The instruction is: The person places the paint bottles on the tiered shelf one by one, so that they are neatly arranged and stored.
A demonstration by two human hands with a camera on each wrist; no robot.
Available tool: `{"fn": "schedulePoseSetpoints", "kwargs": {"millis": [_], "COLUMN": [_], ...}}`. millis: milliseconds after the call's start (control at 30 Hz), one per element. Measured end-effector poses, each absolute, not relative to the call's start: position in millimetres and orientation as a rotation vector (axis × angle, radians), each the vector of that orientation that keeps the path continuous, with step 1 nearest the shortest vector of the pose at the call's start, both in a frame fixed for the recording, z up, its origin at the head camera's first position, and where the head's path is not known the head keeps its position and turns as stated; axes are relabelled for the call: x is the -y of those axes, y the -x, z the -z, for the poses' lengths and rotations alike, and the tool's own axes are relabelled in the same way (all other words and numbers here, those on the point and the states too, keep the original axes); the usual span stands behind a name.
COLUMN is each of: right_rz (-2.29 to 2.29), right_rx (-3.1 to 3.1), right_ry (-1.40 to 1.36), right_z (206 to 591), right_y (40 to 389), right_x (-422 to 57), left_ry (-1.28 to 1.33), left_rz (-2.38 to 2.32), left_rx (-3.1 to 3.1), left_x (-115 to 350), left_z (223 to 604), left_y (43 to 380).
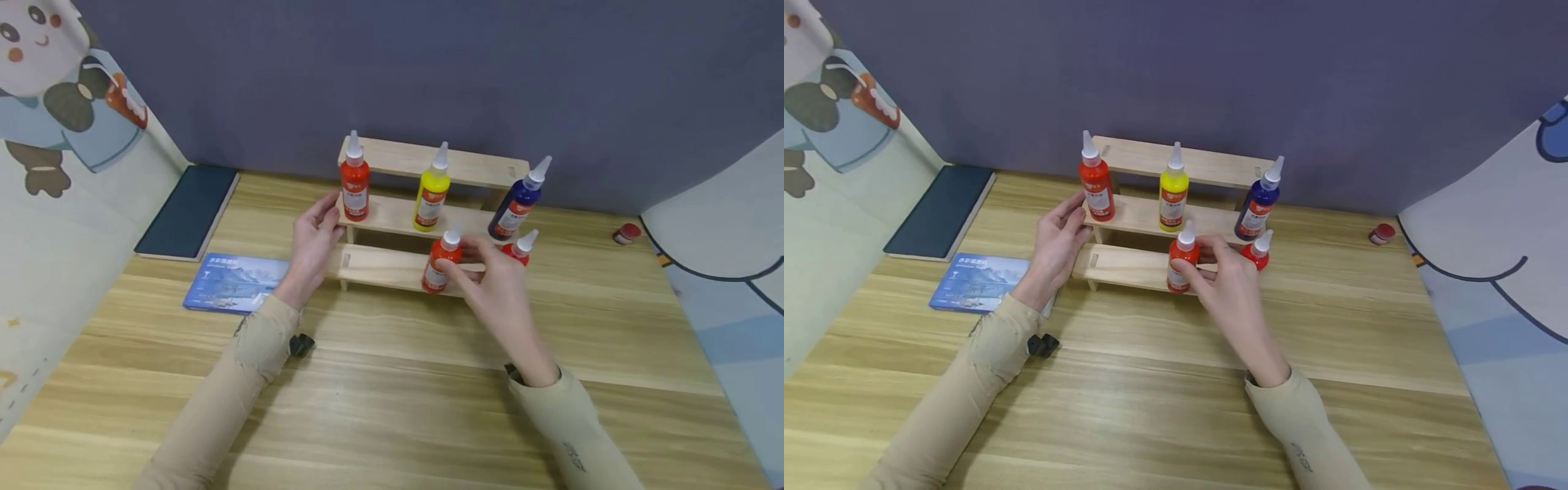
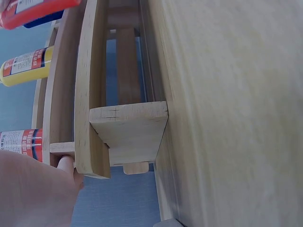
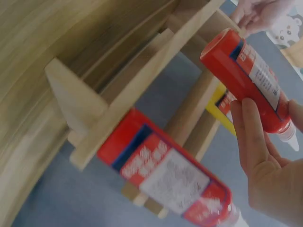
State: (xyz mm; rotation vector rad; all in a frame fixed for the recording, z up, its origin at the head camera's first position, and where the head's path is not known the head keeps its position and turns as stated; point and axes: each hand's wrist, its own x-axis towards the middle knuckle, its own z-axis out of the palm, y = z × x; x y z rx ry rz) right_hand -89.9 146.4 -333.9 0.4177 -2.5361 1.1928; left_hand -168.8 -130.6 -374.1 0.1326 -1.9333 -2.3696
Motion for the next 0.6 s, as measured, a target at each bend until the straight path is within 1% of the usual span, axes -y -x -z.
{"fn": "schedulePoseSetpoints", "kwargs": {"millis": [600], "right_rz": [-1.217], "right_rx": [2.590], "right_ry": [-0.407], "right_z": [342], "right_y": [108], "right_x": [-125], "left_ry": [-0.164], "left_rz": [2.398], "left_rx": [1.916], "left_x": [130], "left_z": [372], "left_y": [169]}}
